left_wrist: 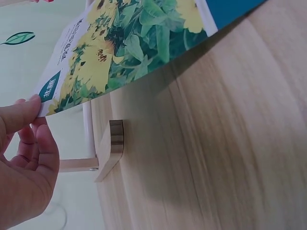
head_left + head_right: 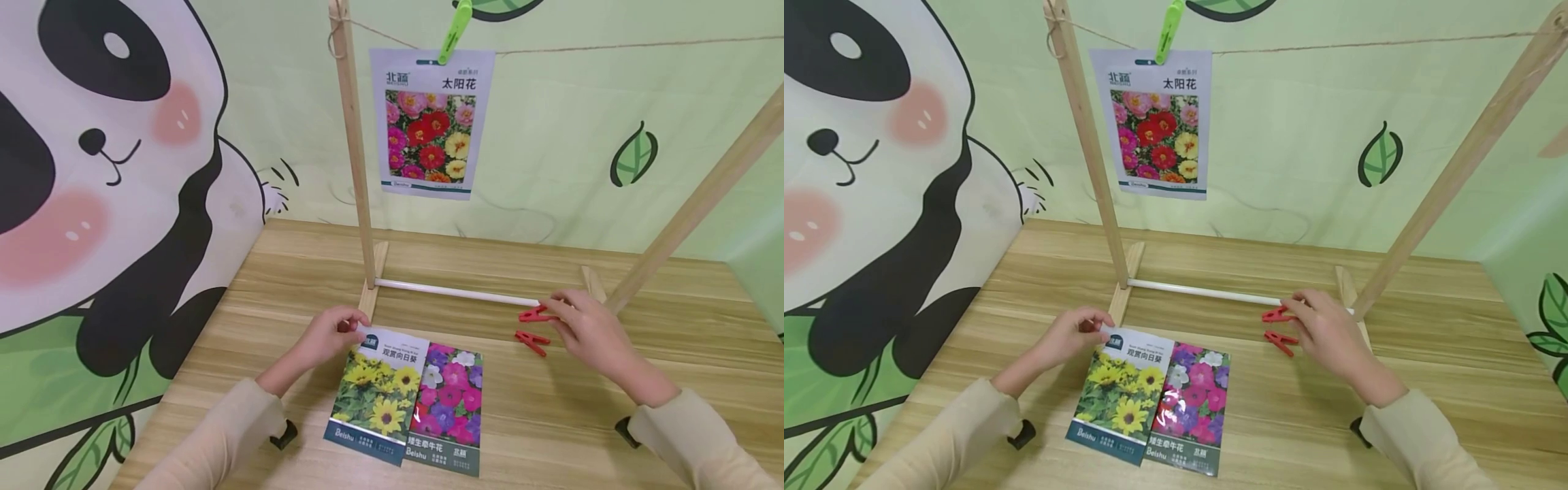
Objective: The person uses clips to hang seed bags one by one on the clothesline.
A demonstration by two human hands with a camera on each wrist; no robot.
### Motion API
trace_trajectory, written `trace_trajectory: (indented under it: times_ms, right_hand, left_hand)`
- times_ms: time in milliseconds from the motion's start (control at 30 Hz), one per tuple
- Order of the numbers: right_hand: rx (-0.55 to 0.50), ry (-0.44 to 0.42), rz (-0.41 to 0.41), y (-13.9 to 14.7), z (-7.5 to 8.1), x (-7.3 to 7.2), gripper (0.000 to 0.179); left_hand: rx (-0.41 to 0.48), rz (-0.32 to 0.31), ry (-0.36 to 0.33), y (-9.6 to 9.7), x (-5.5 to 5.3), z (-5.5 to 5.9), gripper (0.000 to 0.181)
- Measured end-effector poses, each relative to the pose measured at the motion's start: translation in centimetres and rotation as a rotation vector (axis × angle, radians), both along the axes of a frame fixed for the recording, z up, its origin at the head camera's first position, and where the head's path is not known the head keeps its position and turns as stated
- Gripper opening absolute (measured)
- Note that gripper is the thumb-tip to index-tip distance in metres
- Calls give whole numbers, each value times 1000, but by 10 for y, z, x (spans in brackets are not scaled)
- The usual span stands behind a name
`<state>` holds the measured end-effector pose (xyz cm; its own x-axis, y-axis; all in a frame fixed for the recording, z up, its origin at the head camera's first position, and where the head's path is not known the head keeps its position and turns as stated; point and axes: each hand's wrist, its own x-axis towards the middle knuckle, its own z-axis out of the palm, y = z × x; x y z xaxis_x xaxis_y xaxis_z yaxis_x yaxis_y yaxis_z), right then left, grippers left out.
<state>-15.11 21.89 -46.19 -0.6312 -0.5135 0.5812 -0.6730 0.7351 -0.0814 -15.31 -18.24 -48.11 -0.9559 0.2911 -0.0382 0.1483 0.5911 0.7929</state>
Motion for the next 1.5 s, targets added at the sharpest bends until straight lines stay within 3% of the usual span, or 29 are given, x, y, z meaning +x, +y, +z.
trace_trajectory:
  times_ms: [200,667,733,900,1500]
  right_hand:
    - [-11,1,5,-2,5,-1,36]
    - [-21,1,35,-4,16,-4,34]
    - [-21,-2,37,-4,17,-4,24]
    - [-31,3,46,-4,20,-4,61]
    - [-63,30,37,-7,28,-4,63]
  left_hand:
    - [15,8,-11,2,-2,3,16]
    - [68,-65,12,6,-11,15,16]
    - [77,-75,24,7,-12,17,16]
    - [91,-89,57,11,-14,20,14]
    - [106,-119,67,15,-17,37,13]
